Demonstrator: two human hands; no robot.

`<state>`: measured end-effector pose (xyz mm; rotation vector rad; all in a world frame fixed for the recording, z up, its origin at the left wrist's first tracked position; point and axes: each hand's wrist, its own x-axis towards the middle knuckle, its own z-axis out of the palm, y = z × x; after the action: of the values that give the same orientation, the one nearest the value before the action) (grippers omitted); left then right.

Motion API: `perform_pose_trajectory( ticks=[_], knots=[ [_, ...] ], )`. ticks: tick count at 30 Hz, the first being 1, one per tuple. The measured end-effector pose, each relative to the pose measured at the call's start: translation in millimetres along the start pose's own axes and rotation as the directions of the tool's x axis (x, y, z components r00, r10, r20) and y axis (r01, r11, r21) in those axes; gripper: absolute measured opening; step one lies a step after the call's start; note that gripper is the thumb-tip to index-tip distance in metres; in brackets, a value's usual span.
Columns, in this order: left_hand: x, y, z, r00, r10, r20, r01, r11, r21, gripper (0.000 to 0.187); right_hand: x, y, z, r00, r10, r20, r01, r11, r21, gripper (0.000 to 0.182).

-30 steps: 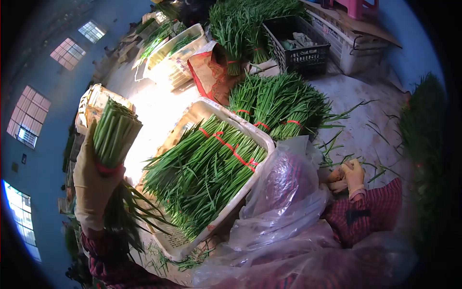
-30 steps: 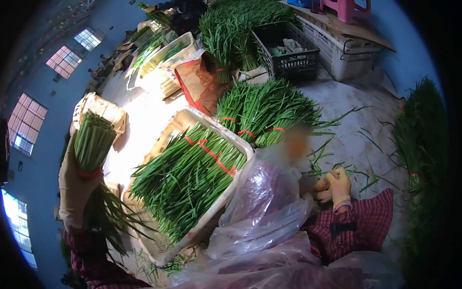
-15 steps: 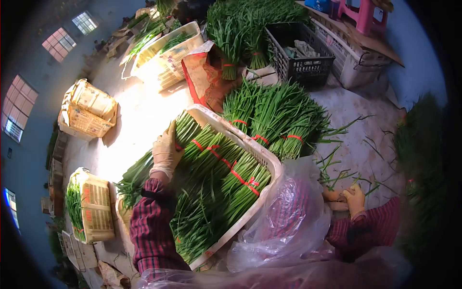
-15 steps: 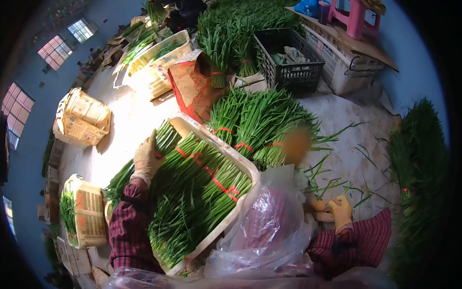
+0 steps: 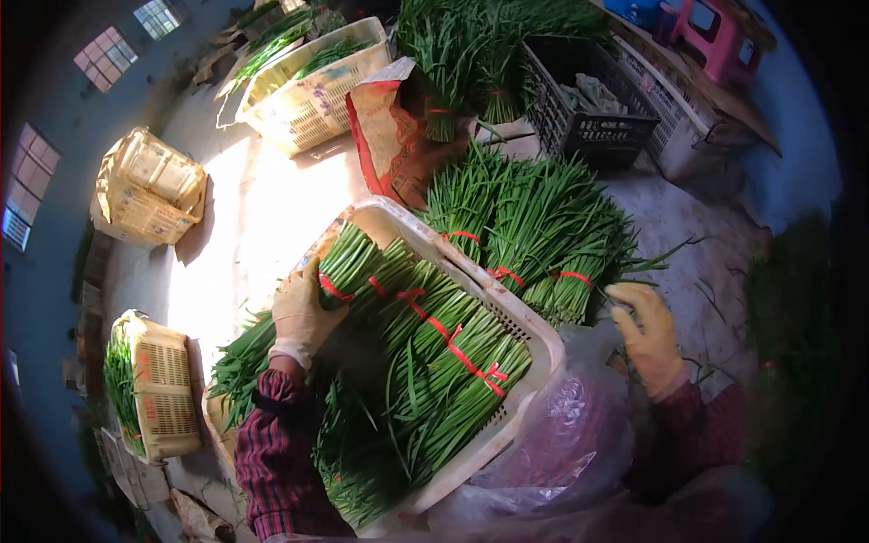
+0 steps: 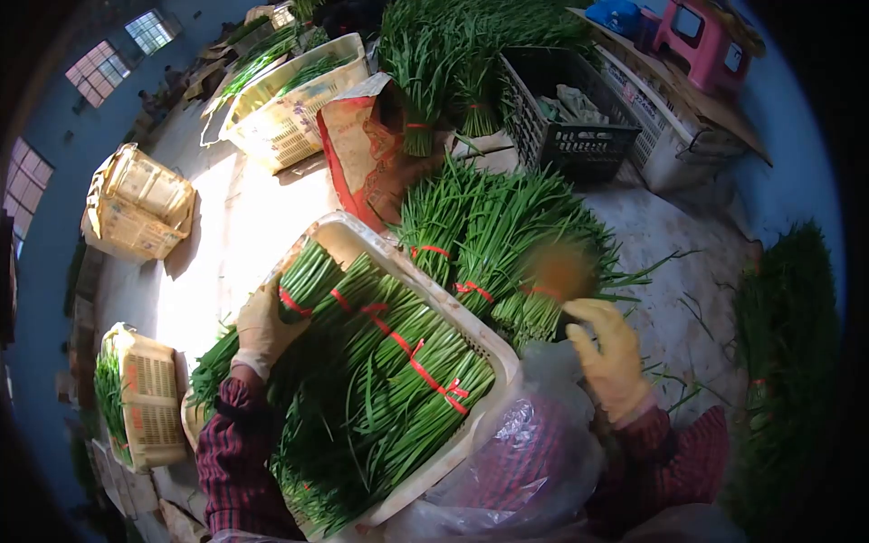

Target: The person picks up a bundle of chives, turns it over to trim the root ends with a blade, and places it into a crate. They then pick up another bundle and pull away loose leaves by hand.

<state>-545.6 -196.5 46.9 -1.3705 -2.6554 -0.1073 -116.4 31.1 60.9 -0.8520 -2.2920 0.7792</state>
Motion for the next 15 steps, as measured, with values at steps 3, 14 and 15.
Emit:
perform_pose_trajectory(
  ticks=[3, 14, 15],
  knots=[
    [-21, -6, -36, 0.997, -0.049, -0.055, 0.036, 0.974, -0.224, 0.084, 69, -39, 73, 0.905, -0.323, 0.276, 0.264, 0.937, 0.231, 0.026],
    [-146, -40, -111, 0.849, -0.502, -0.166, 0.242, 0.647, -0.723, 0.099, 151, -93, 354, 0.732, -0.474, 0.489, 0.467, 0.872, 0.146, 0.041],
    [-157, -45, -111, 0.828, -0.535, -0.168, 0.246, 0.616, -0.748, 0.1, 154, -98, 358, 0.728, -0.371, 0.576, 0.413, 0.909, 0.063, 0.042]
  ],
)
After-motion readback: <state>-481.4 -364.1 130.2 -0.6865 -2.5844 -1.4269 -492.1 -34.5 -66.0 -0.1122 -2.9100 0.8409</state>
